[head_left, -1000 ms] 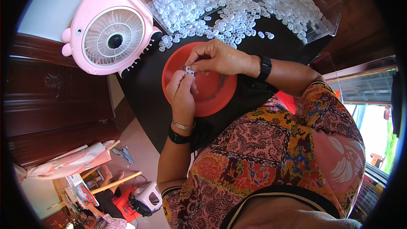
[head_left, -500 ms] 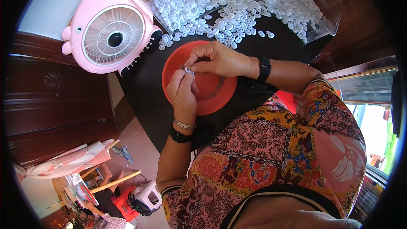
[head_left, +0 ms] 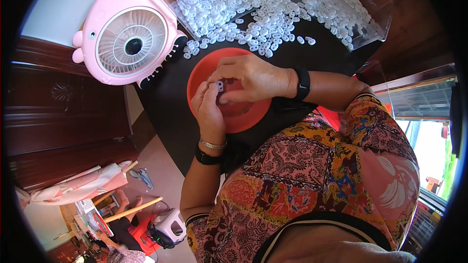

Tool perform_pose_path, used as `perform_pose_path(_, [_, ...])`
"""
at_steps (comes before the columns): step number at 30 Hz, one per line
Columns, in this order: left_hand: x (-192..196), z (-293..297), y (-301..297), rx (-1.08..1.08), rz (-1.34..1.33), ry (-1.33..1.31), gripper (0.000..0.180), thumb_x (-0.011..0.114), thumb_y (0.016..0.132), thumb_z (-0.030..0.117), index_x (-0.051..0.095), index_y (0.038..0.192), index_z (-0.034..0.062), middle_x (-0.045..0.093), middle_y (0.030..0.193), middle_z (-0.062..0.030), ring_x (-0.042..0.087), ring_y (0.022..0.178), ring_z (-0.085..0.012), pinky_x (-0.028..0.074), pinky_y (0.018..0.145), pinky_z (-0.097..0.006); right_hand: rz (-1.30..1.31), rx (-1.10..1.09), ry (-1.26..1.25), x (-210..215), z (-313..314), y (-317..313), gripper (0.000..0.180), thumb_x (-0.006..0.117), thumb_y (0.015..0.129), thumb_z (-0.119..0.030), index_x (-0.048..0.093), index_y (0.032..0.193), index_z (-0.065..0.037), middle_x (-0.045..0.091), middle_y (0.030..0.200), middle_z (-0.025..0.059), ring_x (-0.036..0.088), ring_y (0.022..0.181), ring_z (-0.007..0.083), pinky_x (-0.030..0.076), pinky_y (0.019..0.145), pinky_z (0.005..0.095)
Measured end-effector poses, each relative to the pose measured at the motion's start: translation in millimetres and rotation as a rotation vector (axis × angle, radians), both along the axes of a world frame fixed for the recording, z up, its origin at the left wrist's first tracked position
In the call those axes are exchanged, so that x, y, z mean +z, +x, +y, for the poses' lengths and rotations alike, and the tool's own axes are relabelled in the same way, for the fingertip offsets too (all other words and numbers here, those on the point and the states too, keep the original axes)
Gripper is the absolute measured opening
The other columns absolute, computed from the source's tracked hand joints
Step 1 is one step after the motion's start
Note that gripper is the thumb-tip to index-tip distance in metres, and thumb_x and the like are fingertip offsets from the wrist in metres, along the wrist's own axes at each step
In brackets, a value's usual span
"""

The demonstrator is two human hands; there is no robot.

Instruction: The person is manually assembling small white plastic components on a table.

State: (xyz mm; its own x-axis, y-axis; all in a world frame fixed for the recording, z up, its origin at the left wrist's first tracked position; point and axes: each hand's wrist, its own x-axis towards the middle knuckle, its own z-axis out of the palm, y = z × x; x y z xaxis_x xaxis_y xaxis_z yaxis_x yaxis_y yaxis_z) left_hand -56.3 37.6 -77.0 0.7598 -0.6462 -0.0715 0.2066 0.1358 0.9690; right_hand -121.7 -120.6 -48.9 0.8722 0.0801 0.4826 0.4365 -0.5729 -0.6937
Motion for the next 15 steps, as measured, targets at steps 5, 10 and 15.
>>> perform_pose_path(5, [-1, -1, -3, 0.062, 0.034, -0.054, 0.027, 0.043, 0.097, 0.016, 0.061, 0.098, -0.0036, 0.064, 0.081, -0.0079, 0.060, 0.063, -0.0127, 0.047, 0.057, -0.025, -0.111, -0.087, -0.170, -4, 3, 2, 0.027, 0.072, 0.071, -0.014, 0.063, 0.095, -0.006, 0.060, 0.086, 0.0098, 0.062, 0.080, 0.0296, 0.052, 0.072, 0.0374])
perform_pose_path(10, [0, -1, 0, 0.032, 0.002, -0.056, 0.026, 0.043, 0.097, 0.016, 0.060, 0.097, -0.0039, 0.064, 0.079, -0.0085, 0.061, 0.062, -0.0142, 0.046, 0.057, -0.025, -0.076, -0.055, -0.091, -5, 2, 2, 0.023, 0.071, 0.072, -0.012, 0.064, 0.092, -0.005, 0.064, 0.086, 0.0104, 0.064, 0.080, 0.0296, 0.052, 0.070, 0.0377])
perform_pose_path(15, [6, 0, -4, 0.031, -0.041, -0.014, 0.024, 0.046, 0.094, 0.014, 0.063, 0.092, -0.0024, 0.064, 0.077, -0.0058, 0.058, 0.061, -0.0112, 0.045, 0.057, -0.022, -0.106, -0.035, -0.076, -7, 1, 2, 0.020, 0.070, 0.073, -0.011, 0.064, 0.092, -0.005, 0.066, 0.083, 0.0104, 0.065, 0.078, 0.0292, 0.052, 0.068, 0.0379])
